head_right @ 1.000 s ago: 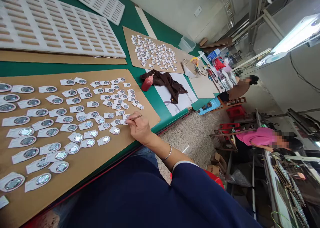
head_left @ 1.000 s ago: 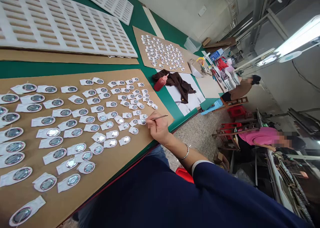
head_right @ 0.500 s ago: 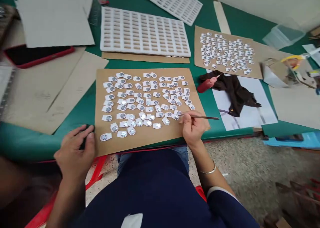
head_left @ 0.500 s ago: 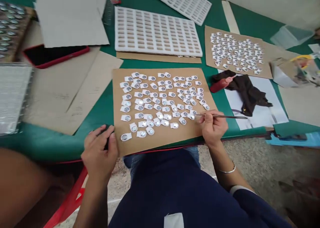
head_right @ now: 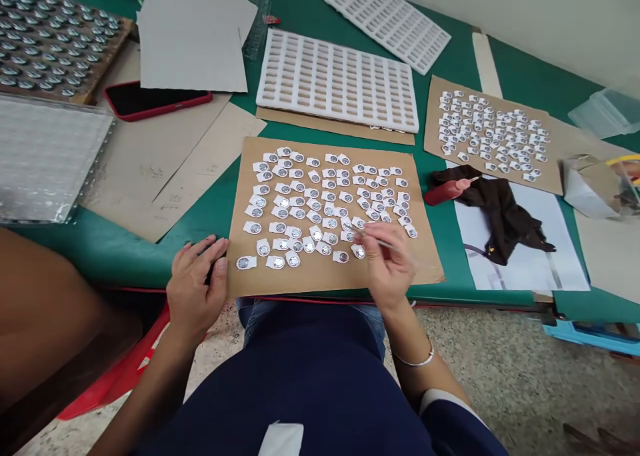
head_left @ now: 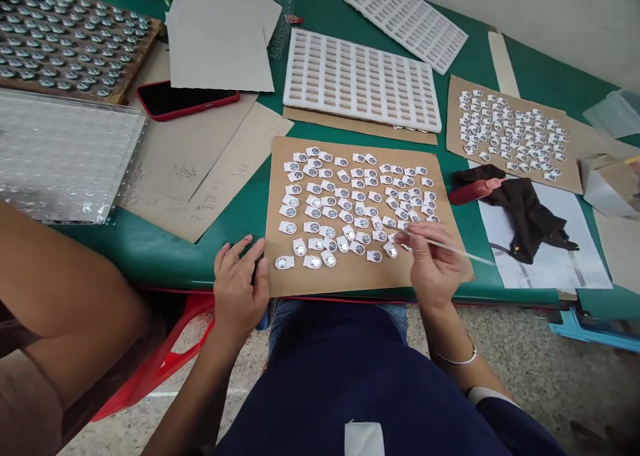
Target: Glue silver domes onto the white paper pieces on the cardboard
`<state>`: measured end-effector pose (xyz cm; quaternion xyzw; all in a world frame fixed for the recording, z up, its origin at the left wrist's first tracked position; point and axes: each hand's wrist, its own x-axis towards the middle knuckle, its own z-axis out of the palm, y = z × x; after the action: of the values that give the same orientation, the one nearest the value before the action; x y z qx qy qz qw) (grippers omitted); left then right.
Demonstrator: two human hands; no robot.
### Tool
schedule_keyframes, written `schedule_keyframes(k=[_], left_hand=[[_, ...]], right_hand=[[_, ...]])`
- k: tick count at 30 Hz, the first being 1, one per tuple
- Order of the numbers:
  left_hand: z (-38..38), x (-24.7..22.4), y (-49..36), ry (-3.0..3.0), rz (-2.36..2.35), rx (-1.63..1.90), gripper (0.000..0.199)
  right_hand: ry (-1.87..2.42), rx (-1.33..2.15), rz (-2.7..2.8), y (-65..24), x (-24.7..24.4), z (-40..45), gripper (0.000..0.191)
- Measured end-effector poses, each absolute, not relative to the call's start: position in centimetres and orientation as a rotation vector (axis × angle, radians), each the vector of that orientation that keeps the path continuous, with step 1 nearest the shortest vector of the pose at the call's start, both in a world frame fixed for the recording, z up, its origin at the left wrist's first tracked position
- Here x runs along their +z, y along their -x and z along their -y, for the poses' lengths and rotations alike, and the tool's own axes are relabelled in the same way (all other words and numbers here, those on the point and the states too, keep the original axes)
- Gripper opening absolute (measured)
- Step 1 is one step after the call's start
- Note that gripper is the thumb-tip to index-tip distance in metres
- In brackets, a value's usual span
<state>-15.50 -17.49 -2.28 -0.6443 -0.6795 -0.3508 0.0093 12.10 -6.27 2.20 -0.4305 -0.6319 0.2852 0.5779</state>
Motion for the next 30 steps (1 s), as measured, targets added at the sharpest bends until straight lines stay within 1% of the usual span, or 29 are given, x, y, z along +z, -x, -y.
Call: schedule_keyframes(k=[2,5,7,10,14,20,30], left_hand=[[17.6,-1.9,15.5,2.028,2.124,-1.165,0.037],[17.7,-1.4,15.5,2.110,2.143,-1.168,0.039],[17.6,-1.2,15.5,2.146,2.164,-1.098,0.037],[17.4,-1.4,15.5,2.143,2.188,-1.028,0.028],[17.3,-1.9,15.5,2.112,2.184,-1.018,0.018],[17.4,-1.9,15.3,2.105,2.181,-1.006,0.016],[17.4,-2.3,15.3,2.088,2.210,-1.010,0.014]], right_hand=[[0.949,0.861,1.589,-9.6,2.8,7.0,0.013],[0.882,1.066,1.710,-6.0,3.3,7.8,0.011],[0.831,1.101,1.798,-4.1,3.4,8.1,0.008],[0.697,1.022,1.938,-1.9,3.0,8.2,0.006],[0.542,0.867,2.074,-0.3,2.1,8.3,0.009],[0.539,0.767,2.125,0.4,1.4,8.4,0.008],[0.481,0.829,2.147,1.1,1.0,8.2,0.008]])
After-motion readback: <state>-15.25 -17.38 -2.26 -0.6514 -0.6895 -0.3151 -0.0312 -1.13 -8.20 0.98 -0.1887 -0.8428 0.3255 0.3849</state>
